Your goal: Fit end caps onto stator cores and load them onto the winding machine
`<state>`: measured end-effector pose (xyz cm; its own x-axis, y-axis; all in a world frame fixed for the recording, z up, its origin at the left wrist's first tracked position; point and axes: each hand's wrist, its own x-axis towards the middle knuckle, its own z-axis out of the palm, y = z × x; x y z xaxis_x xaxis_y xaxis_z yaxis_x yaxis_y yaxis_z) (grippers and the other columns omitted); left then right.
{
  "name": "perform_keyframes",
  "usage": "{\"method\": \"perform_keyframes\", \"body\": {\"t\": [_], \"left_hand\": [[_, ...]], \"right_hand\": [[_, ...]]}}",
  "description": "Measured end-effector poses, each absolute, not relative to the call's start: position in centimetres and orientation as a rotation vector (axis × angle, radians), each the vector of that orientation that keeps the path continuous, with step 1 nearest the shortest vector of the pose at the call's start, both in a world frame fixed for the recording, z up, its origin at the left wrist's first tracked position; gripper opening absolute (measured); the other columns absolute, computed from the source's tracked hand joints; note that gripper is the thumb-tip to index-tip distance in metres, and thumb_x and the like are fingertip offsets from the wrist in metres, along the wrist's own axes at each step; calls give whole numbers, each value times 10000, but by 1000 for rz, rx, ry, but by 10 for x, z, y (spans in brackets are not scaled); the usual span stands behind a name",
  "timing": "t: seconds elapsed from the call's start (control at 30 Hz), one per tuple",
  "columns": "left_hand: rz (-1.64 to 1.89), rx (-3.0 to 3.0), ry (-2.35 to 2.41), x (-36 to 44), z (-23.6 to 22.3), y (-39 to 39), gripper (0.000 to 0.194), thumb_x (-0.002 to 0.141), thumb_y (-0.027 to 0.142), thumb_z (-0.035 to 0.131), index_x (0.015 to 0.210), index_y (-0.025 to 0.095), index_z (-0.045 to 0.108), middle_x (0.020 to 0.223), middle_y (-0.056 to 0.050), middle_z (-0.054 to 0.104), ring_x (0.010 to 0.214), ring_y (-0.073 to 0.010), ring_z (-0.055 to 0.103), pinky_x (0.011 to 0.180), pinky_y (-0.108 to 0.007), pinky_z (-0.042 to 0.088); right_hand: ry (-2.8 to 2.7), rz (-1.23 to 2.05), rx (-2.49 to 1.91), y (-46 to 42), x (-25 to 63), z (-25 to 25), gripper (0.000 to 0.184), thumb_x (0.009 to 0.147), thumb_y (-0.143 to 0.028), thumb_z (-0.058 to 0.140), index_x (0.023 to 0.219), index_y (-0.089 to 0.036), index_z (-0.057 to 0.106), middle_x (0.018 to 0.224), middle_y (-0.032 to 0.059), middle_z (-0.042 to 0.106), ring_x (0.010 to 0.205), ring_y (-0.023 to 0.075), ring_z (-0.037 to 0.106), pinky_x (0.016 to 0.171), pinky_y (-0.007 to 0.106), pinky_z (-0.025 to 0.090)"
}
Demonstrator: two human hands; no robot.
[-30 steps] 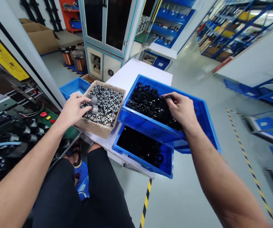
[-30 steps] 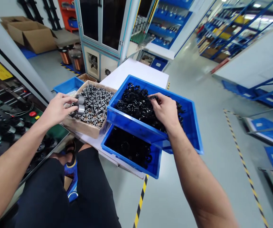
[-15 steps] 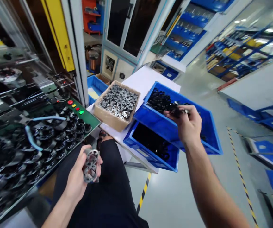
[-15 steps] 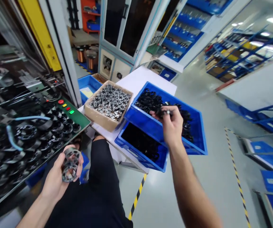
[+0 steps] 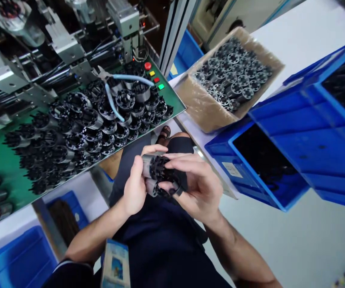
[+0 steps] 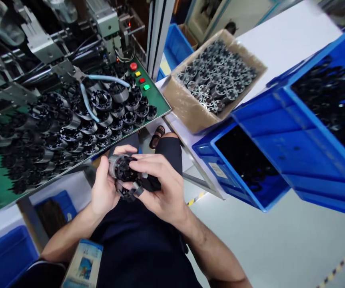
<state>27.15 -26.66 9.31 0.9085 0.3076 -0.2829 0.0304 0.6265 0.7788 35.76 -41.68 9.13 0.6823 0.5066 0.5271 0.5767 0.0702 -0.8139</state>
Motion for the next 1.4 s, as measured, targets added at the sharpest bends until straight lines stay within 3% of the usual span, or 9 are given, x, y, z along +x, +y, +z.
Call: {"method": "perform_keyframes", "body": {"t": [0.07,0.17,0.37,0.53,0.87,1.13,1.27,1.4], "left_hand": [[162,905,373,267,91,-265,622,1261,791,512,1366,269,835,1290,-73,835,1246,-297,800,1185,-419,629],[175,960,340,262,88,-264,615,1283,739,467,1416,262,832,1388,-98,817,1319,-319,768,1241,-448,601],[182,1116,258,256,83,-259,606,1305,652,394,1549,268,796,1512,-114,786,1350,-330,743,1220,-449,599],[183,1164,233,253,84,-261,603,1306,639,373,1619,297,759,1407,-115,758,1219,-316,705,1144,-476,590],[188,1320,112,250,83,-255,592,1311,637,359,1677,291,670,1301,-108,746,1039,-276,673,943,-458,562],[144,1315,148,243,76,-255,622,1310,684,351,1701,312,659,1256,-90,729,992,-262,666,914,-429,543],[116,1301,199,241,75,-256,631,1301,700,378,1583,263,735,1356,-127,756,1165,-317,726,1044,-438,581],[128,1319,339,245,70,-259,621,1287,705,495,1692,280,697,1303,-109,772,1106,-297,721,1067,-436,593]], "right_hand": [[-931,-59,-1656,-419,356,97,558,1072,-350,997,1598,-313,814,1349,117,852,1268,298,857,1046,467,774],[-958,-74,-1745,-422,355,105,552,1045,-360,1021,1570,-315,856,1424,135,837,1298,315,847,1020,463,779],[-982,-49,-1740,-424,356,109,584,1036,-291,1022,1598,-321,864,1377,111,892,1198,290,877,980,430,786],[-880,-45,-1725,-424,348,109,615,975,-256,1069,1560,-321,891,1280,85,914,1120,272,885,929,406,781],[-846,57,-1736,-436,345,111,707,934,-227,1107,1589,-367,881,1354,74,914,1152,269,907,964,400,795],[-885,16,-1774,-433,342,107,627,954,-223,1091,1538,-319,886,1317,94,909,1136,273,907,950,394,801],[-776,142,-1742,-430,341,104,527,967,-291,1091,1458,-301,901,1129,64,876,971,238,873,836,365,793],[-724,243,-1749,-432,340,99,595,995,-299,1067,1551,-307,857,1359,98,839,903,181,849,793,323,793]]}}
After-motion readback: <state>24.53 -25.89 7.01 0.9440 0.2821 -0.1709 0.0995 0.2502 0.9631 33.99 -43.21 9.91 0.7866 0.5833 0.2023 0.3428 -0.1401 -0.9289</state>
